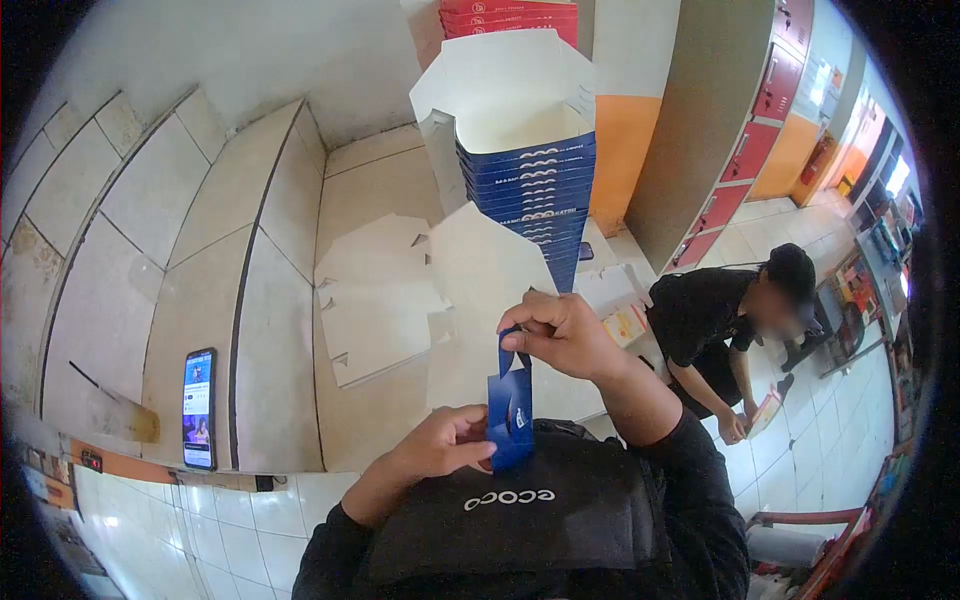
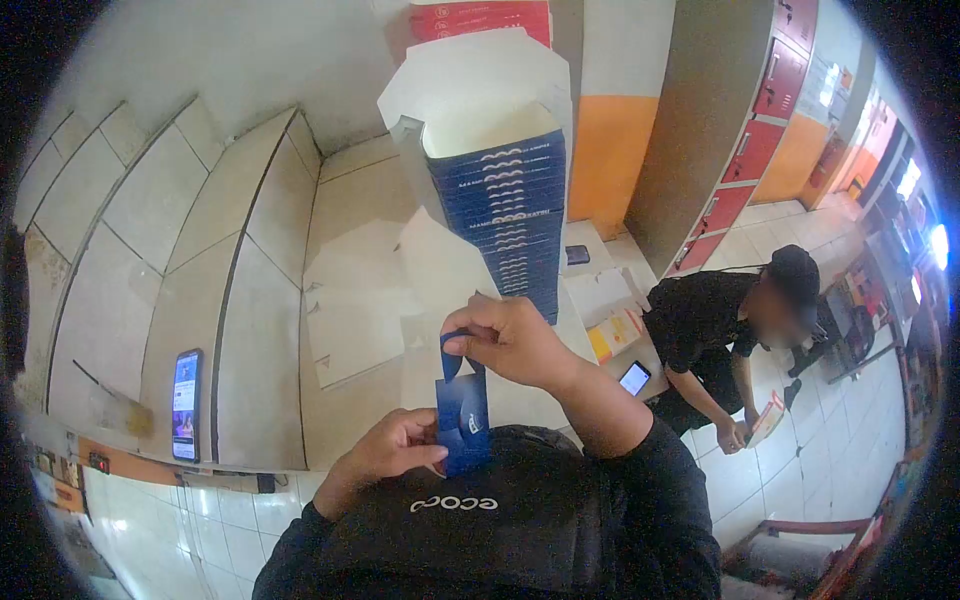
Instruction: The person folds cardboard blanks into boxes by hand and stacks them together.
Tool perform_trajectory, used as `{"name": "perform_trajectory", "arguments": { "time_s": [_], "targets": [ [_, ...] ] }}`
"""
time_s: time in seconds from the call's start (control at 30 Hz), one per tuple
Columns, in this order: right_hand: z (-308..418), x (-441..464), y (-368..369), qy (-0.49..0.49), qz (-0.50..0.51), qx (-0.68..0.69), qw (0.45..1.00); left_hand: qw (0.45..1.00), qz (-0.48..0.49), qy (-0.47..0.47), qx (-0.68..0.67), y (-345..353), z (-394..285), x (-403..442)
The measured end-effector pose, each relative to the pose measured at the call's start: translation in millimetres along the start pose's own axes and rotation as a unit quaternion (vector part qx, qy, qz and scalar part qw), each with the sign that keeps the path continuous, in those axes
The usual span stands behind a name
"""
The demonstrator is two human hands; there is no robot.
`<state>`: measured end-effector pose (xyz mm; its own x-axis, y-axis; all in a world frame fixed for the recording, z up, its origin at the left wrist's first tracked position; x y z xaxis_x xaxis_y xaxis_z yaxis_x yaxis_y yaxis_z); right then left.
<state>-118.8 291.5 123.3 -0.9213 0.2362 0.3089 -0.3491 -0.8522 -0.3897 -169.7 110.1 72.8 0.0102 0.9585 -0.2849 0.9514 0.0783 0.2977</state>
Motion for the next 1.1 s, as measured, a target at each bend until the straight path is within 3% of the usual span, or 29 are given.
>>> {"name": "perform_trajectory", "arguments": {
  "time_s": [0.1,0.2,0.3,0.4,0.47,0.5,0.57,0.6,0.67,0.7,0.73,0.8,0.83,0.9,0.93,0.97,1.03,1.1],
  "targets": [
    [-2,-2,6,-0.074,0.051,0.031,0.995,0.999,-0.041,-0.013,-0.013,-7,17,6],
    [9,-7,18,-0.226,0.105,-0.093,0.964,0.998,-0.063,-0.018,0.012,-9,20,7],
    [12,-11,23,-0.238,0.155,-0.135,0.949,0.995,-0.085,-0.045,0.033,-8,17,6],
    [9,-17,26,-0.301,0.201,-0.086,0.928,0.992,-0.096,-0.076,0.037,-7,20,6],
    [9,-22,30,-0.284,0.268,-0.088,0.916,0.988,-0.113,-0.101,0.039,-1,13,4],
    [9,-24,31,-0.275,0.301,-0.090,0.909,0.990,-0.099,-0.075,0.061,-6,19,6],
    [7,-22,18,-0.283,0.267,-0.055,0.920,0.992,-0.069,-0.020,0.107,-27,35,9],
    [6,-21,9,-0.288,0.250,-0.039,0.924,0.989,-0.074,0.078,0.106,-36,23,7],
    [-9,-16,-21,-0.114,0.112,0.111,0.981,0.954,-0.080,0.272,0.100,-56,-5,-4],
    [-18,-15,-32,-0.024,0.038,0.184,0.982,0.952,-0.093,0.288,0.037,-59,-10,-17],
    [-26,-11,-37,0.028,-0.011,0.308,0.951,0.947,-0.104,0.304,-0.026,-56,-14,-34],
    [-54,-4,-39,0.129,-0.105,0.536,0.827,0.920,-0.050,0.384,-0.059,-59,-20,-52],
    [-65,-1,-33,0.178,-0.143,0.551,0.803,0.895,0.015,0.446,-0.027,-62,-24,-57],
    [-84,2,-5,0.272,-0.216,0.575,0.740,0.887,-0.047,0.454,0.076,-60,-24,-59],
    [-84,8,7,0.248,-0.151,0.522,0.802,0.890,-0.175,0.395,0.146,-53,-22,-60],
    [-79,10,16,0.199,-0.140,0.544,0.803,0.871,-0.300,0.326,0.210,-52,-17,-63],
    [-49,19,35,0.102,-0.114,0.581,0.799,0.858,-0.309,0.409,0.037,-63,-14,-64],
    [-31,20,69,0.072,-0.066,0.510,0.855,0.781,-0.361,0.486,-0.152,-66,-20,-57]
  ]
}}
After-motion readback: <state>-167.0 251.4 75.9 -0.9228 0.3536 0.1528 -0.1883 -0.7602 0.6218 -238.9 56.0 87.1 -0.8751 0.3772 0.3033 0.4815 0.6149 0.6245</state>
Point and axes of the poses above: each hand's wrist, its own x-axis towards the middle knuckle, its own y-axis out of the palm, z = x × y, the point moved 4 cm from there along x, towards the middle knuckle, and after that the axes turned 2 degrees about -x, right-handed, at the moved point
